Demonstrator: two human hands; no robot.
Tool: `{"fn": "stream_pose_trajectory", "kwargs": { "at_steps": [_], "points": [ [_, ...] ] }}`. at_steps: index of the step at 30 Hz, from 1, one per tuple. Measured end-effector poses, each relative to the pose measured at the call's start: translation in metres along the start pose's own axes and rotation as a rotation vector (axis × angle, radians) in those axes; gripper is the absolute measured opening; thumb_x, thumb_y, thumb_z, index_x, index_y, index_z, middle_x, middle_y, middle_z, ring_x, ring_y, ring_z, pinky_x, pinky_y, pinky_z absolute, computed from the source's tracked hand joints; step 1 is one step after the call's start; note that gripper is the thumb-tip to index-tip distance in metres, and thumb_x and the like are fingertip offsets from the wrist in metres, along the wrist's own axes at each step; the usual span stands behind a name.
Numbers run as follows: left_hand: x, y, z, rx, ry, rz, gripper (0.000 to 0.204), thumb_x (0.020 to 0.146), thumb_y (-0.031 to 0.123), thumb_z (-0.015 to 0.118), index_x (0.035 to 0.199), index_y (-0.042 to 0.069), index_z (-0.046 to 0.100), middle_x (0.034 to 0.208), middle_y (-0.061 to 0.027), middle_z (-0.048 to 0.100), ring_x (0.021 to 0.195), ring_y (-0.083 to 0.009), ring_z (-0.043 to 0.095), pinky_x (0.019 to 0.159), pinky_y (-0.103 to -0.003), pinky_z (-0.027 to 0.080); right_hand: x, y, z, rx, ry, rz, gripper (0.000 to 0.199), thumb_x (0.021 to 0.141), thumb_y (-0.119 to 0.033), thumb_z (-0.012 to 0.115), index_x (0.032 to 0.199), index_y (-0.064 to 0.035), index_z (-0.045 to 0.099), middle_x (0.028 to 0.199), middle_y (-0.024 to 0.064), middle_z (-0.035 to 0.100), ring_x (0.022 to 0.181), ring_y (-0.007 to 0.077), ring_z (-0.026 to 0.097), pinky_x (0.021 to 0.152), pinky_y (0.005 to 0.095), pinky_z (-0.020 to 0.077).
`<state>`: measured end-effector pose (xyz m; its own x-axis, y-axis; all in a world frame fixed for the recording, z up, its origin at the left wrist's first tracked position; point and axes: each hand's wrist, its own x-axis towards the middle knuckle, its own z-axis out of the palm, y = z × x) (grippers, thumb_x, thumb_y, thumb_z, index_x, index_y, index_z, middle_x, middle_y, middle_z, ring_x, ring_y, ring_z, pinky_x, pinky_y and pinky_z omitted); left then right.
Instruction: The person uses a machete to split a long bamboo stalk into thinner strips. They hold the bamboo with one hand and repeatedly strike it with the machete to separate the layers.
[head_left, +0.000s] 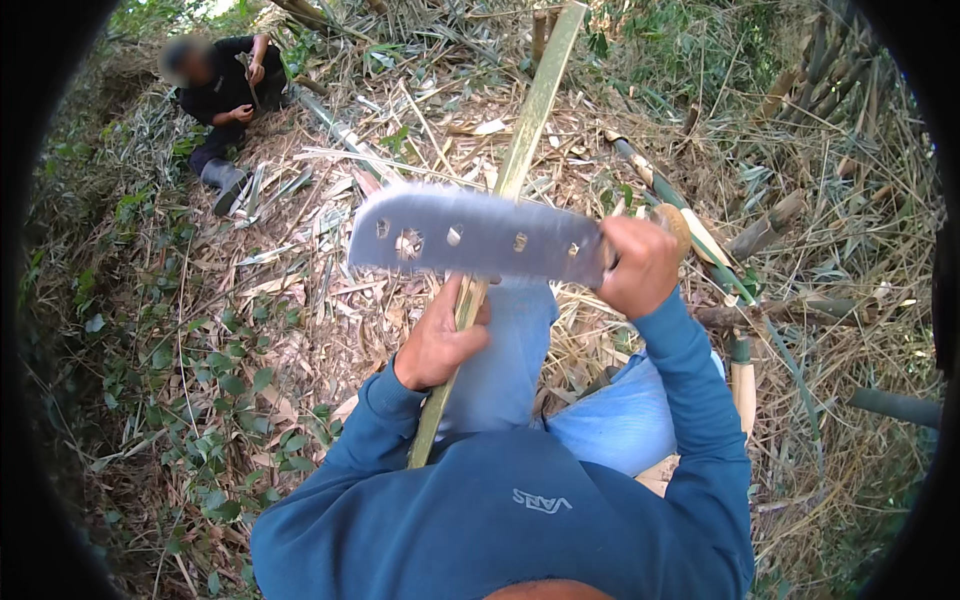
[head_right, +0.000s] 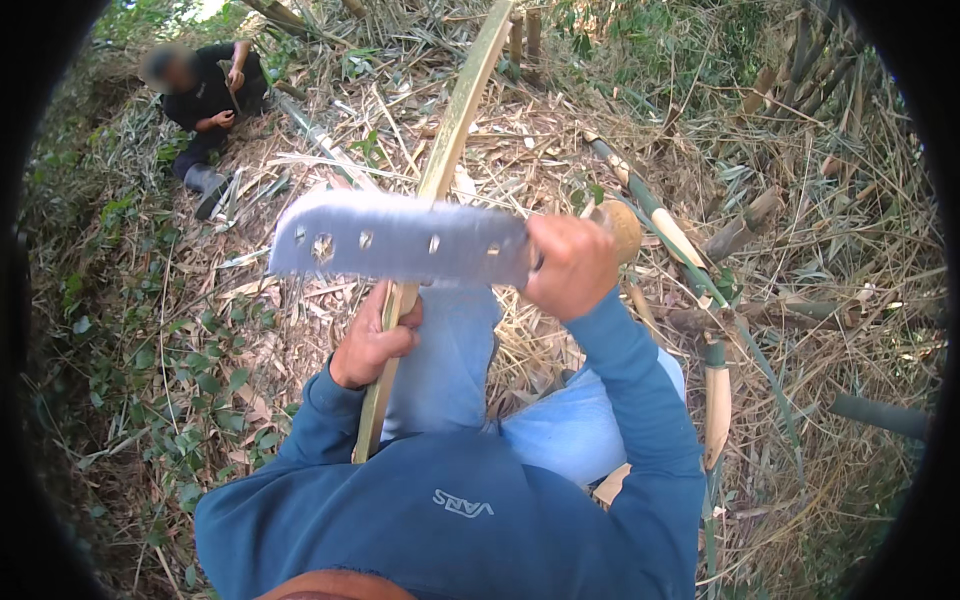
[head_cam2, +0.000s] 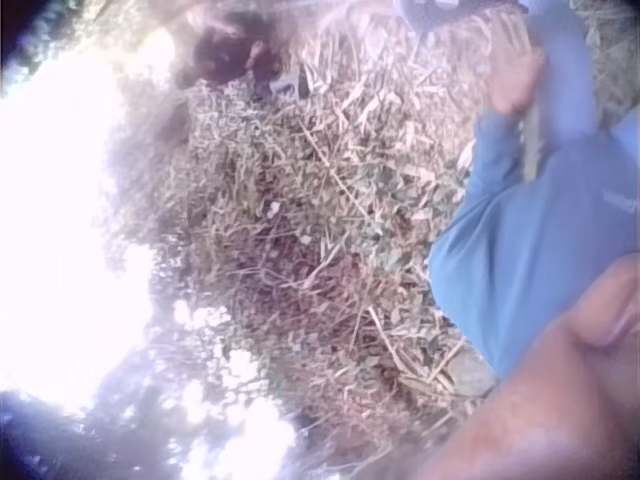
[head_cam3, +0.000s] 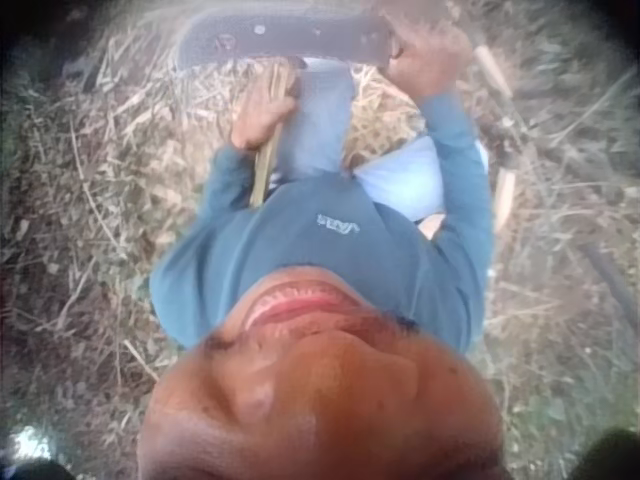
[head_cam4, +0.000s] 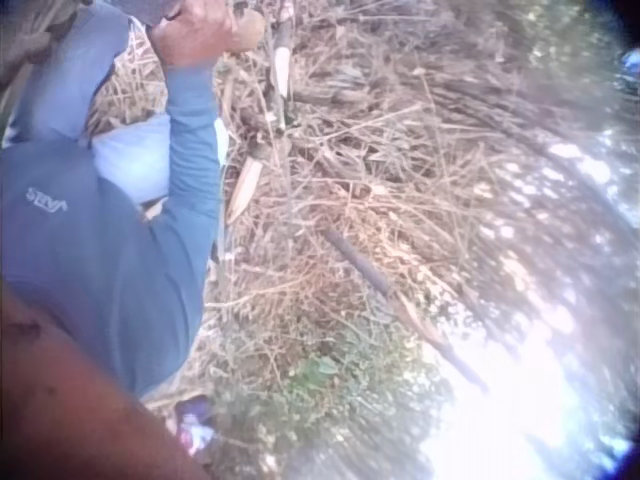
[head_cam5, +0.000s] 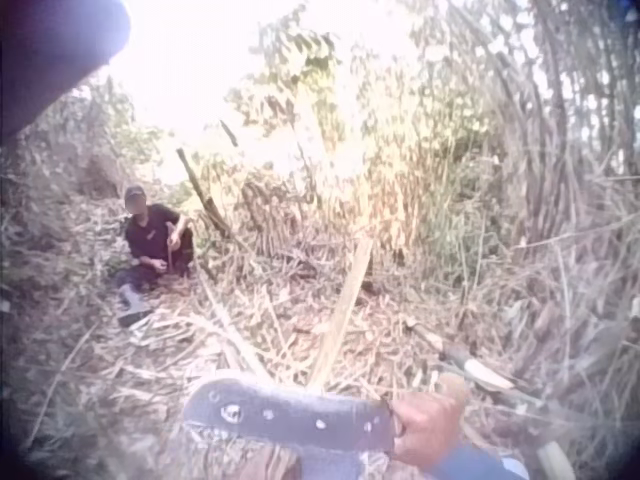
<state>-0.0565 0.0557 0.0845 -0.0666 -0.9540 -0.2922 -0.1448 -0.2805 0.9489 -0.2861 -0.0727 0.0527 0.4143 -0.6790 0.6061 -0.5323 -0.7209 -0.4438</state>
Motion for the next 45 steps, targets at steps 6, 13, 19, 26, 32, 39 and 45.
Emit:
{"fn": "stream_pose_trajectory", "kwargs": {
  "at_steps": [6,13,19,26,32,39,45],
  "points": [
    [-0.001,-0.009,-0.006,-0.042,-0.022,-0.02,0.062,0.069,0.0,0.052,0.13,0.003,0.044,0.078,0.0004,0.04,0.061,-0.0076,0.038,0.051,-0.024,0.033,0.005,-0.003,-0.002,0.023,-0.006,-0.011,0.043,0.082,-0.039,0.069,0.063,-0.0062,0.049,0.059,0.0128,0.052,0.056,0.0311,0.059,0.051,0.0434,0.0437],
    [-0.004,-0.008,-0.007,0.002,0.02,-0.005,0.061,0.072,0.01,0.057,0.131,0.0,0.045,0.084,-0.0003,0.046,0.076,-0.0116,0.045,0.069,-0.027,0.04,0.008,-0.001,-0.004,0.007,0.006,0.02,0.048,0.081,-0.047,0.072,0.065,-0.0055,0.052,0.063,0.0145,0.058,0.058,0.0329,0.061,0.053,0.0442,0.0442],
    [-0.005,0.002,-0.011,0.018,-0.033,-0.009,0.062,0.071,0.01,0.057,0.131,0.001,0.045,0.084,-0.0002,0.046,0.076,-0.0113,0.044,0.069,-0.027,0.04,0.019,0.005,-0.007,-0.025,0.005,0.076,0.039,0.079,-0.039,0.072,0.067,-0.006,0.054,0.063,0.0136,0.058,0.059,0.034,0.061,0.055,0.0445,0.0453],
    [-0.005,0.0,-0.008,-0.106,-0.024,0.031,0.064,0.069,0.003,0.054,0.132,0.002,0.044,0.075,0.0011,0.041,0.059,-0.0071,0.04,0.051,-0.023,0.035,0.032,0.005,-0.008,-0.059,0.008,0.112,0.037,0.078,-0.037,0.072,0.068,-0.0064,0.055,0.064,0.013,0.059,0.06,0.0341,0.062,0.056,0.0444,0.0463],
    [-0.009,0.0,-0.013,-0.137,-0.051,-0.009,0.062,0.07,0.003,0.055,0.131,0.003,0.045,0.081,0.0024,0.042,0.072,-0.0083,0.041,0.065,-0.025,0.037,0.054,0.015,-0.014,-0.143,0.022,0.193,0.038,0.081,-0.039,0.07,0.068,-0.0066,0.056,0.064,0.0139,0.059,0.06,0.0354,0.062,0.055,0.0461,0.0464],
    [-0.01,-0.003,-0.017,-0.135,-0.063,-0.003,0.063,0.07,0.003,0.056,0.132,0.003,0.044,0.079,0.0026,0.041,0.07,-0.0079,0.04,0.064,-0.025,0.036,0.056,0.017,-0.016,-0.095,-0.044,0.12,0.036,0.079,-0.04,0.072,0.072,-0.0069,0.059,0.066,0.014,0.06,0.064,0.0354,0.063,0.058,0.0471,0.0479],
    [-0.011,-0.007,-0.017,-0.071,-0.054,0.059,0.066,0.067,0.005,0.057,0.132,0.002,0.044,0.078,0.0019,0.04,0.067,-0.0082,0.038,0.06,-0.024,0.036,0.061,0.012,-0.023,-0.131,-0.027,0.076,0.037,0.077,-0.044,0.074,0.075,-0.0082,0.064,0.067,0.0151,0.062,0.064,0.0378,0.063,0.057,0.0459,0.0476]
  ]
}}
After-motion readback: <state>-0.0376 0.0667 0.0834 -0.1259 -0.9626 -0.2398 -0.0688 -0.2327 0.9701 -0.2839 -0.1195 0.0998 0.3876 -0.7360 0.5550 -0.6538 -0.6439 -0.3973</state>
